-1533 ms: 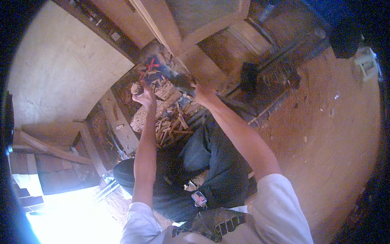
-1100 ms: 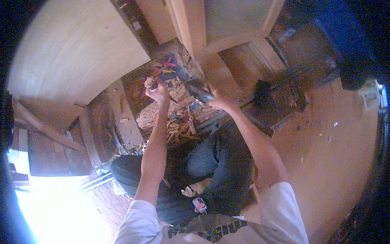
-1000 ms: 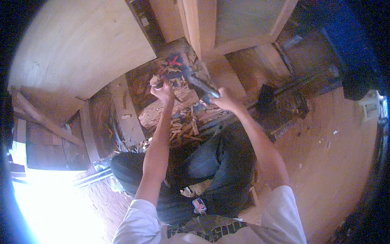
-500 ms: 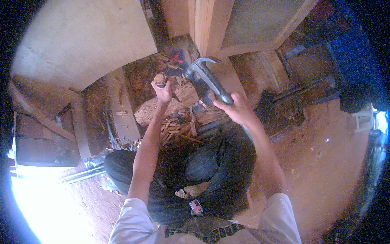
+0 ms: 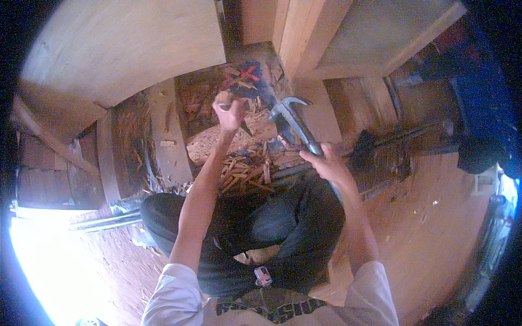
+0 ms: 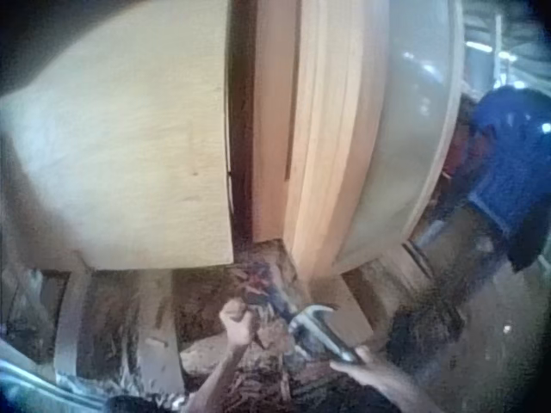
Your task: The person sits on the floor and uses a hammer and chisel to carve a small wooden block. They repeatedly strike the chisel to remove wood shavings, gradually shaping the block.
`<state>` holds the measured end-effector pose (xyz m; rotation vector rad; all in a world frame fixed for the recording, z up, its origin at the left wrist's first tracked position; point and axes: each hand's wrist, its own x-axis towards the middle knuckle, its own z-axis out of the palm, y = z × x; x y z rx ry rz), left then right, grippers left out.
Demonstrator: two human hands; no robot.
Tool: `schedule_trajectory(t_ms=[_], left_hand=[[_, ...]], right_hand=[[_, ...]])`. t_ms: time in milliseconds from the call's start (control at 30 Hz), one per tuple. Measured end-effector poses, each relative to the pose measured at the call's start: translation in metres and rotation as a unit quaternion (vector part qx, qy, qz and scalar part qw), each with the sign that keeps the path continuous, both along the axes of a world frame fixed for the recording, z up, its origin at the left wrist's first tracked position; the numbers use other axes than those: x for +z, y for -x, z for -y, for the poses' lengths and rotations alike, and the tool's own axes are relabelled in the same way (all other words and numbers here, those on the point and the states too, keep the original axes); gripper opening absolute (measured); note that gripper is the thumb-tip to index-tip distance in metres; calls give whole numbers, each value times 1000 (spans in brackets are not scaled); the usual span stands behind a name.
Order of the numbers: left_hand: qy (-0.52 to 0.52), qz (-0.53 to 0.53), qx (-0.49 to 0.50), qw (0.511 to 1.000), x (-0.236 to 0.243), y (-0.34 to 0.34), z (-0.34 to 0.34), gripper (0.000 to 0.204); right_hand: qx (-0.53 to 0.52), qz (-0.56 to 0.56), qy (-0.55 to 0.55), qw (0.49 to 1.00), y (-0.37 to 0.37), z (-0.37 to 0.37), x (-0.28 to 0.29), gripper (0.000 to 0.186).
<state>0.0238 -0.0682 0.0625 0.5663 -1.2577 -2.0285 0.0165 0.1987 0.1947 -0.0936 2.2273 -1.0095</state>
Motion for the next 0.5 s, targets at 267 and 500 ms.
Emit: schedule_trajectory(t_ms=[267, 500], left_hand=[[173, -37, -85, 981, 7, 5, -14, 16], [251, -62, -72, 963, 18, 1, -21, 16]], right_hand=[[90, -88, 28, 992, 4, 15, 51, 38], [199, -250, 86, 944, 36, 38, 128, 39]])
